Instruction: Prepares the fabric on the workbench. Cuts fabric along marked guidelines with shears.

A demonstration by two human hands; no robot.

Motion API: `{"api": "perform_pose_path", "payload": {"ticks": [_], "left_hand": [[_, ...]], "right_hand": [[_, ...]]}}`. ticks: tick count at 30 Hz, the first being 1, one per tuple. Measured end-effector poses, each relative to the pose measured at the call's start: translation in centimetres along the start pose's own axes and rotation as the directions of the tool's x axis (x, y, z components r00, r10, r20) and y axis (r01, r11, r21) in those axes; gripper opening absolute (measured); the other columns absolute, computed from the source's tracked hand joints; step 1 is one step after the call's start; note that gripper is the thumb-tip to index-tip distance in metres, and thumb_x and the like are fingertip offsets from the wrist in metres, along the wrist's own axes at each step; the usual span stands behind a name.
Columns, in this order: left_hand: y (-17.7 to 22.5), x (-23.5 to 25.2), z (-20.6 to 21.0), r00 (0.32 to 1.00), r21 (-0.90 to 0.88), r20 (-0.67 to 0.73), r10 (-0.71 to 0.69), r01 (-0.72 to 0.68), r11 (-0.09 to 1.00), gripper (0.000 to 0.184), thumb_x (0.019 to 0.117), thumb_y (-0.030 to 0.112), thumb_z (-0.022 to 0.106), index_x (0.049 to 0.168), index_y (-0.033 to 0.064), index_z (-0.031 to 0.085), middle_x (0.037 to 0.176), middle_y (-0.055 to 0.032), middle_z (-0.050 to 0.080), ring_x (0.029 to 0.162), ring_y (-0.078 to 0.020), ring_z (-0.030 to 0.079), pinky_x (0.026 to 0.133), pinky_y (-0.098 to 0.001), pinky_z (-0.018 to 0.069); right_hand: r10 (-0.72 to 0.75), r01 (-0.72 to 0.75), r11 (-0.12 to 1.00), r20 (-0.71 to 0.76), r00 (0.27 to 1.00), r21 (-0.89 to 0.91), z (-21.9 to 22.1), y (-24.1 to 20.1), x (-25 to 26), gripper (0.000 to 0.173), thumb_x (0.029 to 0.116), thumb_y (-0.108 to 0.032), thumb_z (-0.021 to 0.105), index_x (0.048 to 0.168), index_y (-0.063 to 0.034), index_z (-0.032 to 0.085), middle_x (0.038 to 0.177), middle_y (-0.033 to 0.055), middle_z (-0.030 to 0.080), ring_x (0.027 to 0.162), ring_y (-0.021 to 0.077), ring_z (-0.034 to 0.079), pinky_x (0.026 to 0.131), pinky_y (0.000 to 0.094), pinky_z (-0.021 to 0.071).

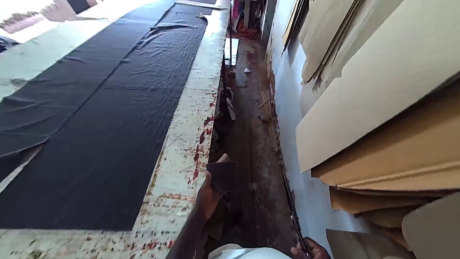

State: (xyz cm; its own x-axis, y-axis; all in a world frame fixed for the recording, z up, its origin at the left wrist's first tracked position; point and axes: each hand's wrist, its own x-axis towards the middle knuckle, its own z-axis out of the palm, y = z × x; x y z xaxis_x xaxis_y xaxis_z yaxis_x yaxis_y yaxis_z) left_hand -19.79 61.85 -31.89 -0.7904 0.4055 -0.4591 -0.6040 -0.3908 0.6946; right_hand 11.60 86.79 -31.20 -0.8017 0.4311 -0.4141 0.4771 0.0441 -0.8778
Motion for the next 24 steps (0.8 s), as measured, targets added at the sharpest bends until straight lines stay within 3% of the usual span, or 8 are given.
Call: {"api": "perform_pose_path", "payload": {"ticks": [5, 9, 13, 15, 19, 22, 24], "left_hand": [[3.3, 6.0, 0.9, 0.999, -0.021, -0.027, -0.038, 0.038, 0.999, 0.060, 0.1086, 0.055, 0.023, 0.144, 0.0154, 0.051, 0.128, -0.0170, 0.067, 0.112, -0.0326, 0.068, 0.095, -0.0520, 0.0564], [5.9, 8.3, 1.0, 0.995, -0.206, 0.102, 0.013, 0.009, 0.978, 0.063, 0.1072, 0.058, 0.027, 0.146, 0.0129, 0.048, 0.131, -0.0266, 0.062, 0.113, -0.0436, 0.066, 0.095, -0.0617, 0.0551], [7.1, 10.0, 0.6, 0.984, -0.334, 0.142, 0.105, -0.052, 0.941, 0.051, 0.1097, 0.044, 0.035, 0.147, 0.0103, 0.045, 0.134, -0.0267, 0.061, 0.118, -0.0434, 0.065, 0.100, -0.0616, 0.0527], [8.1, 10.9, 0.8, 0.983, -0.258, 0.053, 0.176, -0.156, 0.953, 0.043, 0.1099, 0.032, 0.040, 0.146, 0.0085, 0.042, 0.129, -0.0246, 0.064, 0.114, -0.0387, 0.067, 0.099, -0.0576, 0.0550], [11.4, 12.7, 0.1, 0.922, 0.008, -0.198, 0.332, -0.337, 0.941, 0.028, 0.1054, 0.013, 0.049, 0.130, 0.0013, 0.057, 0.110, -0.0191, 0.072, 0.096, -0.0265, 0.073, 0.084, -0.0444, 0.0626], [14.0, 12.2, -1.3, 0.834, 0.254, -0.361, 0.418, -0.343, 0.904, 0.031, 0.1027, 0.006, 0.055, 0.132, -0.0041, 0.058, 0.112, -0.0210, 0.071, 0.098, -0.0301, 0.073, 0.087, -0.0477, 0.0617], [15.3, 10.5, -2.3, 0.781, 0.373, -0.418, 0.465, -0.319, 0.871, 0.039, 0.1008, 0.008, 0.060, 0.138, -0.0024, 0.055, 0.117, -0.0199, 0.071, 0.103, -0.0307, 0.072, 0.091, -0.0484, 0.0609]], "right_hand": [[0.020, -0.022, 0.999, 0.036, 0.999, 0.046, 0.0, -6.4, 9.1, 0.042, 0.0819, -0.043, 0.084, 0.093, -0.0072, 0.066, 0.064, 0.0015, 0.061, 0.048, 0.0119, 0.056, 0.046, 0.0294, 0.0509], [-0.044, 0.029, 0.990, 0.111, 0.993, 0.136, 0.7, -10.4, 16.0, 0.045, 0.0815, -0.046, 0.085, 0.092, -0.0070, 0.064, 0.061, 0.0025, 0.060, 0.046, 0.0132, 0.057, 0.044, 0.0295, 0.0517], [-0.082, 0.050, 0.986, 0.204, 0.976, 0.162, 0.8, -14.0, 23.7, 0.047, 0.0810, -0.048, 0.085, 0.092, -0.0075, 0.064, 0.062, 0.0011, 0.060, 0.045, 0.0119, 0.056, 0.043, 0.0280, 0.0515], [-0.108, 0.069, 0.985, 0.250, 0.962, 0.161, 0.7, -16.0, 27.8, 0.045, 0.0807, -0.047, 0.085, 0.092, -0.0084, 0.064, 0.063, 0.0002, 0.060, 0.046, 0.0110, 0.056, 0.043, 0.0269, 0.0510], [-0.172, 0.152, 0.985, 0.331, 0.928, 0.085, -0.6, -19.8, 36.6, 0.044, 0.0801, -0.045, 0.085, 0.094, -0.0085, 0.065, 0.067, -0.0011, 0.061, 0.048, 0.0097, 0.056, 0.044, 0.0264, 0.0505], [-0.230, 0.264, 0.964, 0.364, 0.903, -0.045, -2.2, -23.6, 43.1, 0.043, 0.0823, -0.039, 0.081, 0.103, -0.0041, 0.066, 0.074, 0.0009, 0.065, 0.053, 0.0115, 0.059, 0.046, 0.0298, 0.0520], [-0.243, 0.301, 0.949, 0.396, 0.886, -0.090, -2.4, -26.6, 46.7, 0.040, 0.0873, -0.030, 0.077, 0.109, 0.0004, 0.063, 0.079, 0.0030, 0.067, 0.058, 0.0134, 0.062, 0.052, 0.0334, 0.0561]]}}
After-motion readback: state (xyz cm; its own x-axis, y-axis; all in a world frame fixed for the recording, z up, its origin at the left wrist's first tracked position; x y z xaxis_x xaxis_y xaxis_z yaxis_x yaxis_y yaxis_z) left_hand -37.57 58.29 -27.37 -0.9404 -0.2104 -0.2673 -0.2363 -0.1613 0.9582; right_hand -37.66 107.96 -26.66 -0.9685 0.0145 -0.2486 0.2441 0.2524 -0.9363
